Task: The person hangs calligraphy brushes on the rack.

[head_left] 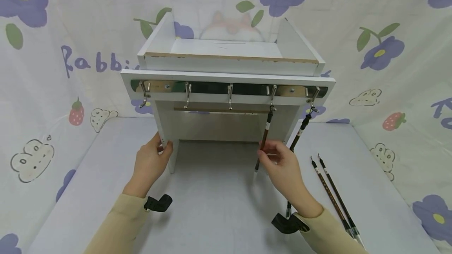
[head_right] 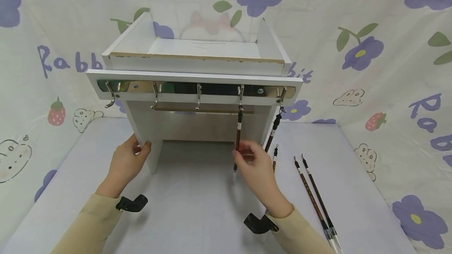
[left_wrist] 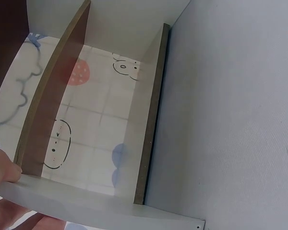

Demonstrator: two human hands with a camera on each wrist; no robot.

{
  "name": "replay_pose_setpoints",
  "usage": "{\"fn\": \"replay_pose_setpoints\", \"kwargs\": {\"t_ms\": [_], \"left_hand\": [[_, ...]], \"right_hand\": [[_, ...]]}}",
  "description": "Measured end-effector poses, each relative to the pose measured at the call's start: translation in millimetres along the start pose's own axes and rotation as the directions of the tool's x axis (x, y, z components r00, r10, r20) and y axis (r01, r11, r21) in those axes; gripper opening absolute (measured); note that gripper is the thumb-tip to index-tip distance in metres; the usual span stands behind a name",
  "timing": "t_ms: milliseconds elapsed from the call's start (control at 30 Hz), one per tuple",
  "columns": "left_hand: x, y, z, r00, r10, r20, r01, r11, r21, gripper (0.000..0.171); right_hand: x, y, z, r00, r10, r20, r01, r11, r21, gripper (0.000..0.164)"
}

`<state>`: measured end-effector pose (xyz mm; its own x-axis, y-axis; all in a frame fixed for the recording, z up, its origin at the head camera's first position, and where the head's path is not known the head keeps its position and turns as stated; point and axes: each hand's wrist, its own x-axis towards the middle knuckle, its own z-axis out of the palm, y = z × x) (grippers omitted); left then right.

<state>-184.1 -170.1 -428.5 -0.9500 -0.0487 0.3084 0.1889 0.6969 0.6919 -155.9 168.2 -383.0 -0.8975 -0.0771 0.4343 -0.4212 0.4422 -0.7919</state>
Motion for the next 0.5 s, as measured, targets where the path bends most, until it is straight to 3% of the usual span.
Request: {"fn": "replay_pose_setpoints", "kwargs": {"t_ms": [167, 500], "left_hand": [[0.0, -1.2, 0.5, 1.0, 0.008, -0.004, -0.008, 1.0, -0.001, 0.04], [0.4, -0.7, 0.3, 1.0, 0.0, 0.0, 0.0, 1.0, 0.003, 0.04]], "right_hand": [[2.4, 19.5, 3.2, 1.0, 0.001, 0.002, -0.001, 1.0, 0.005, 0.016], [-0.1, 13.8, -1.0, 0.999, -0.036, 0.001, 0.036, 0.999, 0.011, 0.021]]}}
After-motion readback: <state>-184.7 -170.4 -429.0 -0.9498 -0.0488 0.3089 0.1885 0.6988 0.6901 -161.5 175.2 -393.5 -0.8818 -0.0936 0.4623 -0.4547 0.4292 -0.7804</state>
